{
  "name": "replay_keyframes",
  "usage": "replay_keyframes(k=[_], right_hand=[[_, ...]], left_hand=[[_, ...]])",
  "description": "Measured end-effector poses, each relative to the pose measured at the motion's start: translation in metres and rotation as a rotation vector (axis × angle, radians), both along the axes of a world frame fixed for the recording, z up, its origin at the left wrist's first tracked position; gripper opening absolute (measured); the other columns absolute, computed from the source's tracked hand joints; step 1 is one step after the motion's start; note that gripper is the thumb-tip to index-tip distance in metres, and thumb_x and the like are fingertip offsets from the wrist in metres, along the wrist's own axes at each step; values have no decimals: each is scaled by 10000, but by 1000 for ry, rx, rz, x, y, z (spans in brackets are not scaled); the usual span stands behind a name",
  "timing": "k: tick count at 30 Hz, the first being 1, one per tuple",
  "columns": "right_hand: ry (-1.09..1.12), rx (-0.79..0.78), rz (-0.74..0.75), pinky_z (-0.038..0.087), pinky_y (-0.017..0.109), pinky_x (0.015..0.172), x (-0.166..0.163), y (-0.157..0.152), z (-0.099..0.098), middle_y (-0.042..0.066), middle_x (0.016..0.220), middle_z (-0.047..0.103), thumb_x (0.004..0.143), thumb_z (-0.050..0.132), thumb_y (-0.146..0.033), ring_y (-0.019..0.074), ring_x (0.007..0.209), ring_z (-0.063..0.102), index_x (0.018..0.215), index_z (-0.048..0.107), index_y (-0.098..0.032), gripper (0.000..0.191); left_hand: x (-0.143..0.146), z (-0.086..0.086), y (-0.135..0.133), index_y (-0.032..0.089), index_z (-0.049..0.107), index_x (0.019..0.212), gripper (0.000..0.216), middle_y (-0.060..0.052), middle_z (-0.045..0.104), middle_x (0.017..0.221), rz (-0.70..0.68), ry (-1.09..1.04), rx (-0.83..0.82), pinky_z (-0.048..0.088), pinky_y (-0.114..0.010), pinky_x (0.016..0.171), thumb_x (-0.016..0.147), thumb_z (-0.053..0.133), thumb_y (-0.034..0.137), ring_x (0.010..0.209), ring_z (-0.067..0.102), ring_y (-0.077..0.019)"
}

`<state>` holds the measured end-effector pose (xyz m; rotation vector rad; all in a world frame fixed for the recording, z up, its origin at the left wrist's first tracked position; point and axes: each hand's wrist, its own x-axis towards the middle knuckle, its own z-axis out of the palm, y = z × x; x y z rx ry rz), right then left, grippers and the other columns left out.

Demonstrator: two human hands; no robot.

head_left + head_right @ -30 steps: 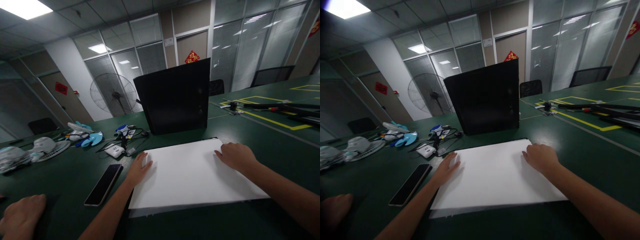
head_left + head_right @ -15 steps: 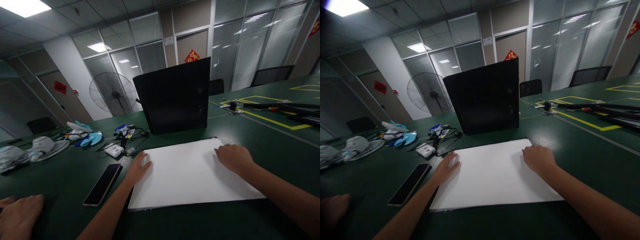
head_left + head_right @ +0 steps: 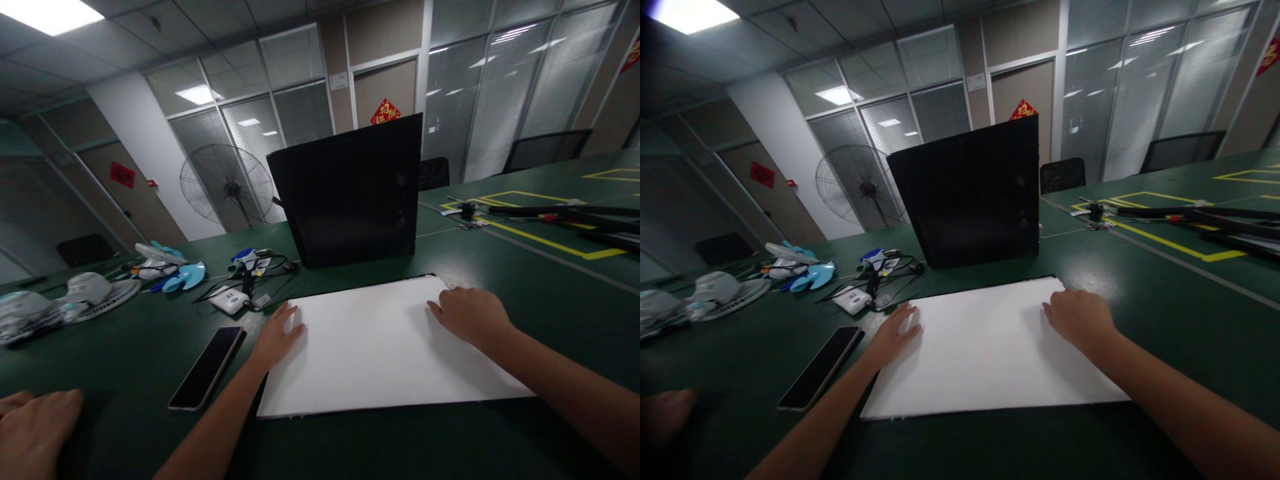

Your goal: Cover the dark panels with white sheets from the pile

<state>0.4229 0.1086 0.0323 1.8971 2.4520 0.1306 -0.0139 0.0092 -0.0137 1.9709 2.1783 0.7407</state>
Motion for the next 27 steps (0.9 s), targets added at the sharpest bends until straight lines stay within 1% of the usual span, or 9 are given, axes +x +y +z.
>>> replay_keyframes(k=[5,9,13,16,18,20,22,25,27], right_hand=[[5,4,8,535,487,704,0,1,-1,221,947,683,1011,304,-455,334,851,678,1011,733,-98,558],[-2,1,23,544,498,709,-3,0,-4,243,959,692,1023,308,-381,349,873,695,1025,742,-82,527],[-40,-1,59,551,511,763,-6,-3,-8,251,1003,699,1024,347,-303,352,927,704,1014,752,-65,470],[-69,5,79,559,470,843,-8,-5,-11,210,1030,703,1021,442,-294,285,981,693,1040,736,-61,375],[-84,8,70,560,433,882,-8,-6,-12,151,1031,704,1007,531,-348,226,992,680,1047,716,-81,327],[-93,5,57,565,408,886,-8,-6,-11,106,1014,704,989,580,-410,190,977,672,1038,702,-103,333],[-89,2,61,572,414,849,-8,-5,-9,122,990,706,1001,552,-386,202,943,681,1010,708,-99,327],[-59,6,104,570,460,797,-8,-4,-5,205,991,705,1010,446,-262,274,926,699,1006,734,-64,350],[-36,8,118,565,492,772,-7,-3,-3,249,997,698,1001,396,-238,321,924,703,1008,743,-47,396]], left_hand=[[0,0,0,227,632,1348,542,-107,484,1588,2,-5,11,342,-478,1234,888,602,511,1460,469,-291],[1,0,0,207,640,1339,533,-124,507,1568,8,5,23,342,-477,1234,891,602,493,1458,471,-293],[2,0,0,187,641,1339,538,-147,492,1574,-5,-4,29,341,-480,1235,898,594,491,1458,472,-297],[2,0,0,172,639,1335,551,-161,483,1578,-2,-5,32,341,-488,1234,884,612,486,1456,473,-308],[2,-1,0,183,639,1329,541,-151,487,1577,0,-2,35,343,-495,1232,879,619,482,1454,475,-307],[1,-1,0,200,638,1328,530,-138,491,1576,1,6,35,342,-498,1232,880,616,482,1453,476,-304],[1,-1,-1,199,635,1333,530,-138,493,1575,5,18,30,338,-496,1234,885,605,481,1452,477,-305],[2,-1,-1,182,637,1330,529,-147,504,1564,15,32,31,338,-476,1236,885,596,465,1448,482,-305],[2,-1,-1,187,641,1320,518,-142,514,1556,18,32,35,343,-471,1234,880,600,458,1446,486,-304]])
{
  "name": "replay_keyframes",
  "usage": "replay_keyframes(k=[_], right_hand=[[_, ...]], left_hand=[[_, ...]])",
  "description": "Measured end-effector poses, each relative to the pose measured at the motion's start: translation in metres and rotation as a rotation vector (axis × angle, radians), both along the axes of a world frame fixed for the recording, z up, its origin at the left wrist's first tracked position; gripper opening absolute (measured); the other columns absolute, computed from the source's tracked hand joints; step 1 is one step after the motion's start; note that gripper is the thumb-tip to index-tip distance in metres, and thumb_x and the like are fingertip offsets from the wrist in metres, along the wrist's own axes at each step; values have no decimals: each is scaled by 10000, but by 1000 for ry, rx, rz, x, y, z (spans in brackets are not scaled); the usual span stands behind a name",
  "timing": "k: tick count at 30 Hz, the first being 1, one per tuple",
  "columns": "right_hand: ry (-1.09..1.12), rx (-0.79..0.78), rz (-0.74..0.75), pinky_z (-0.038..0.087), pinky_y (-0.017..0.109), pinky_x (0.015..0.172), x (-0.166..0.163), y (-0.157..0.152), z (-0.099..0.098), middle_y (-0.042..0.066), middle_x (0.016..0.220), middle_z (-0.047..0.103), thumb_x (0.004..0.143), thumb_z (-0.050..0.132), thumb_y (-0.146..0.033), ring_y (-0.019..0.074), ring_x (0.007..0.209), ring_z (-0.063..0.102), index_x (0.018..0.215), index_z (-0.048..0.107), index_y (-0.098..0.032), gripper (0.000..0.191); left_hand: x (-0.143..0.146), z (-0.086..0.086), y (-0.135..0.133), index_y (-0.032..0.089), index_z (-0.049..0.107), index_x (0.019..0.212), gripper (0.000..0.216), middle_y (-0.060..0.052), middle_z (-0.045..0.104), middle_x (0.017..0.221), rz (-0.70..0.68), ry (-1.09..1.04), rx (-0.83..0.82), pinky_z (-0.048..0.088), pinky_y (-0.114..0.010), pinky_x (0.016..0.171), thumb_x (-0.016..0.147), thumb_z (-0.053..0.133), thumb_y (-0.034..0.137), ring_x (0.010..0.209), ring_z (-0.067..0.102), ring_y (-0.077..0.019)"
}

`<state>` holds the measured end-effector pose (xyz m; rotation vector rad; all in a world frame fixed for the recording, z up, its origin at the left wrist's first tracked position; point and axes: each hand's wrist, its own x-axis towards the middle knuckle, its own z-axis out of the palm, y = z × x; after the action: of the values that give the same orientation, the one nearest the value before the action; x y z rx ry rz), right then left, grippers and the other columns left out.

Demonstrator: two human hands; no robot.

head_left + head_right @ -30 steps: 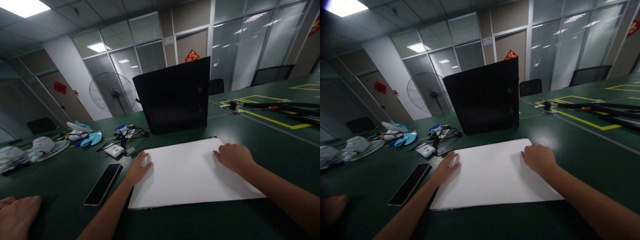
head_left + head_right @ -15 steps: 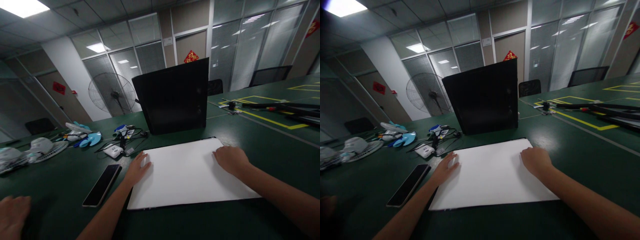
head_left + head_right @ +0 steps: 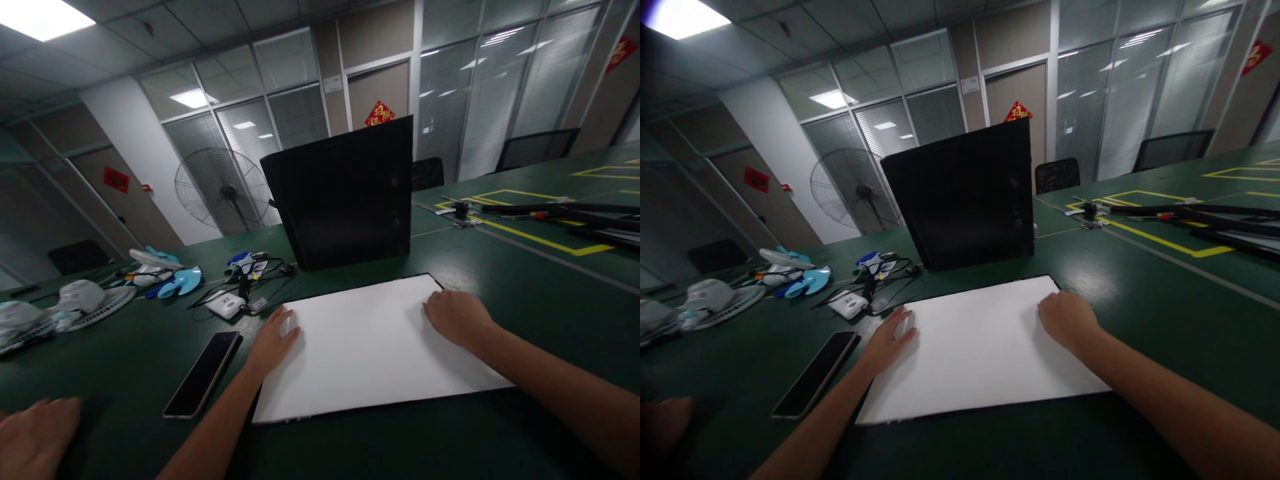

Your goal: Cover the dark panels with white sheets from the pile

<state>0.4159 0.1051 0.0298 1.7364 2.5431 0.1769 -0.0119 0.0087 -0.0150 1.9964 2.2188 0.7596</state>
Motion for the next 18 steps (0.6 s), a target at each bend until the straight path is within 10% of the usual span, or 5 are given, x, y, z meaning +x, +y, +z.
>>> replay_keyframes(k=[7,12,18], right_hand=[[42,15,45,527,611,908,-4,-6,8,317,1225,637,1022,358,-364,413,1163,633,1161,727,-25,519],[219,-216,685,251,579,1236,-16,-25,12,77,1664,264,938,542,-631,322,1531,261,1575,409,-308,727],[407,-463,1036,89,643,1249,-32,-45,2,141,1672,191,773,753,-632,368,1545,186,1633,253,-278,1056]], left_hand=[[1,0,-1,193,613,1351,531,-140,482,1581,-6,19,-18,351,-472,1228,901,571,472,1458,468,-307],[6,5,-5,148,561,1407,555,-191,420,1613,-11,55,-73,324,-524,1227,926,527,424,1491,415,-336],[9,6,-7,165,510,1453,577,-185,353,1651,-19,82,-103,287,-522,1239,955,464,452,1541,317,-326]])
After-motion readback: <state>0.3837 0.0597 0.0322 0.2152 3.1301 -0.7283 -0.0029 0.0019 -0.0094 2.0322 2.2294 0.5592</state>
